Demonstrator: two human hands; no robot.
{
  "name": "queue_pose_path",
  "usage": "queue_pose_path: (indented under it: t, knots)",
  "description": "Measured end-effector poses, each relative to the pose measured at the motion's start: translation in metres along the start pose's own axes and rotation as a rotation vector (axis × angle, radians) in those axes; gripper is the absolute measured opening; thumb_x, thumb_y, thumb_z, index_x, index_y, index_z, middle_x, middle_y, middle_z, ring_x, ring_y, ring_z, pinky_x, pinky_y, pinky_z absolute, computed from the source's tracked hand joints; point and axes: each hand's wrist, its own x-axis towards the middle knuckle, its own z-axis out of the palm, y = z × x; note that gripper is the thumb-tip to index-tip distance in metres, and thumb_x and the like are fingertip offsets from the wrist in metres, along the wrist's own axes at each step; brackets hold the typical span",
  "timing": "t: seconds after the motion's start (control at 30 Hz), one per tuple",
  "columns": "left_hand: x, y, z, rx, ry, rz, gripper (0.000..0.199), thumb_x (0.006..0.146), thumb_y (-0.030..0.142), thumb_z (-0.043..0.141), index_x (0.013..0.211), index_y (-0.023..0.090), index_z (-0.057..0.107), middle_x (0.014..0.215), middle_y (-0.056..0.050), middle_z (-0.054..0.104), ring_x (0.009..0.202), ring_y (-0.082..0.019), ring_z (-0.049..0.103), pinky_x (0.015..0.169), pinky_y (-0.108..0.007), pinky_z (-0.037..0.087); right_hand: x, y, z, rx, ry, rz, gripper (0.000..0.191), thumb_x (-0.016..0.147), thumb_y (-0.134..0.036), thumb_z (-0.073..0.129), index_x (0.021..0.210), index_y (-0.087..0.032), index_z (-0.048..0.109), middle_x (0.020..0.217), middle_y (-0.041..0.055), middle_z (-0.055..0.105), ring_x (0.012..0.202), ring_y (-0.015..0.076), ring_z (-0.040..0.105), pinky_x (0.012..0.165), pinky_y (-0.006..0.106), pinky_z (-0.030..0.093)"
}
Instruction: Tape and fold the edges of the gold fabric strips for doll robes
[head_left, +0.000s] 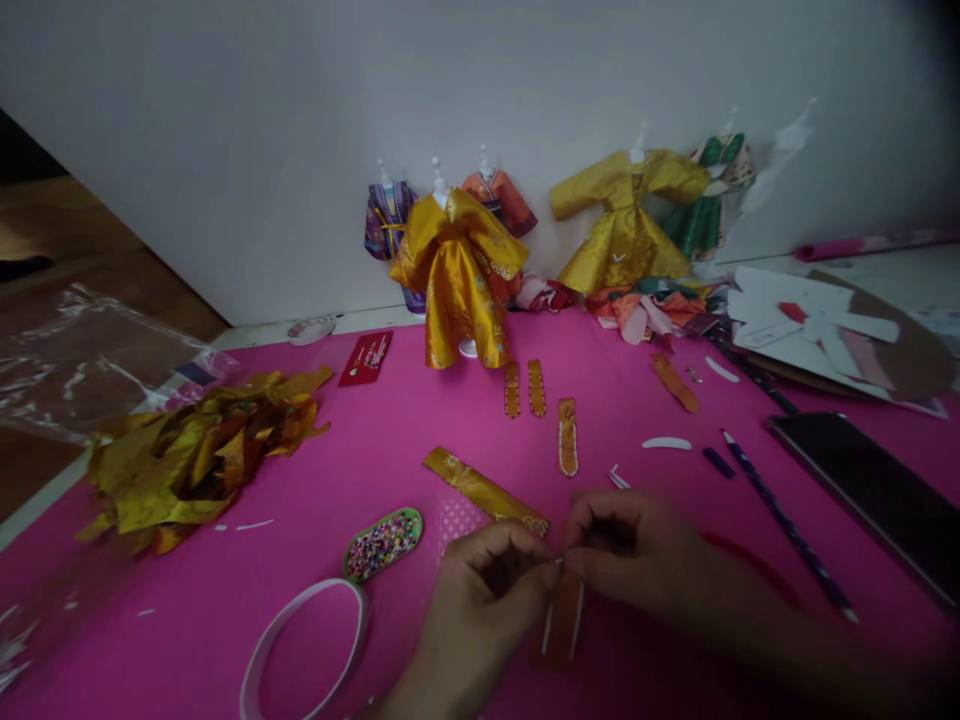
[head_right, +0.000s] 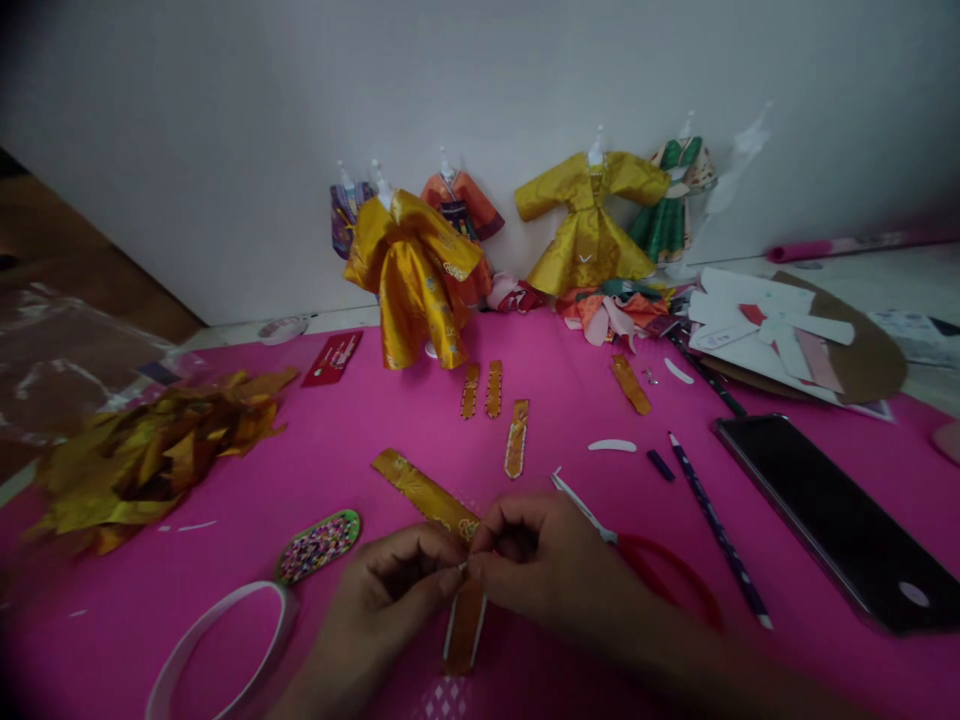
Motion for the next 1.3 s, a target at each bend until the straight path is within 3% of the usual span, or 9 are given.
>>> queue_pose_path:
  t: [0.23, 0.47, 0.77, 0.97, 1.3]
  knots:
    - [0.001, 0.0, -0.003, 0.027, -0.039, 0.024, 0.01, 0.065, 0.03, 0.067, 0.061, 0.021, 0.064, 0.057, 0.003, 0.055, 0.056, -0.014, 0.048, 0.056, -0.027, 0.038, 0.004, 0.009, -0.002, 0.092, -0.071, 0.042, 0.018, 0.068, -0.035, 0.072, 0.069, -0.02, 0.062, 0.057, -0.0057, 0.048, 0.054, 0.0099, 0.038, 0.052, 0.026, 0.025]
    - [0.001, -0.003, -0.006, 0.078, -0.087, 0.09, 0.009, 0.069, 0.027, 0.065, 0.063, 0.02, 0.063, 0.057, 0.003, 0.053, 0.056, -0.013, 0.048, 0.055, -0.026, 0.038, 0.004, 0.011, -0.005, 0.134, -0.115, 0.056, 0.018, 0.068, -0.031, 0.077, 0.067, -0.019, 0.064, 0.056, -0.0057, 0.05, 0.054, 0.0093, 0.039, 0.052, 0.026, 0.025]
    - [0.0, -0.003, -0.008, 0.067, -0.13, 0.124, 0.008, 0.069, 0.023, 0.067, 0.062, 0.02, 0.066, 0.062, 0.001, 0.062, 0.059, -0.013, 0.055, 0.057, -0.024, 0.044, 0.007, 0.006, -0.011, 0.227, -0.23, 0.077, 0.027, 0.065, -0.034, 0.085, 0.067, -0.018, 0.063, 0.061, -0.005, 0.056, 0.057, 0.0084, 0.044, 0.054, 0.023, 0.031]
    - [0.0, -0.003, -0.008, 0.078, -0.148, 0.137, 0.008, 0.069, 0.022, 0.067, 0.062, 0.019, 0.067, 0.06, 0.002, 0.061, 0.056, -0.011, 0.054, 0.055, -0.022, 0.043, 0.008, 0.009, -0.011, 0.23, -0.246, 0.076, 0.03, 0.064, -0.037, 0.085, 0.066, -0.018, 0.063, 0.058, -0.006, 0.054, 0.055, 0.0079, 0.043, 0.054, 0.023, 0.033]
    - [0.0, -0.003, -0.007, 0.1, -0.154, 0.179, 0.008, 0.069, 0.019, 0.065, 0.061, 0.019, 0.066, 0.06, 0.002, 0.062, 0.056, -0.011, 0.056, 0.055, -0.021, 0.044, 0.004, 0.006, -0.008, 0.157, -0.198, 0.049, 0.018, 0.064, -0.026, 0.076, 0.065, -0.018, 0.06, 0.058, -0.0062, 0.052, 0.055, 0.0087, 0.041, 0.051, 0.024, 0.028]
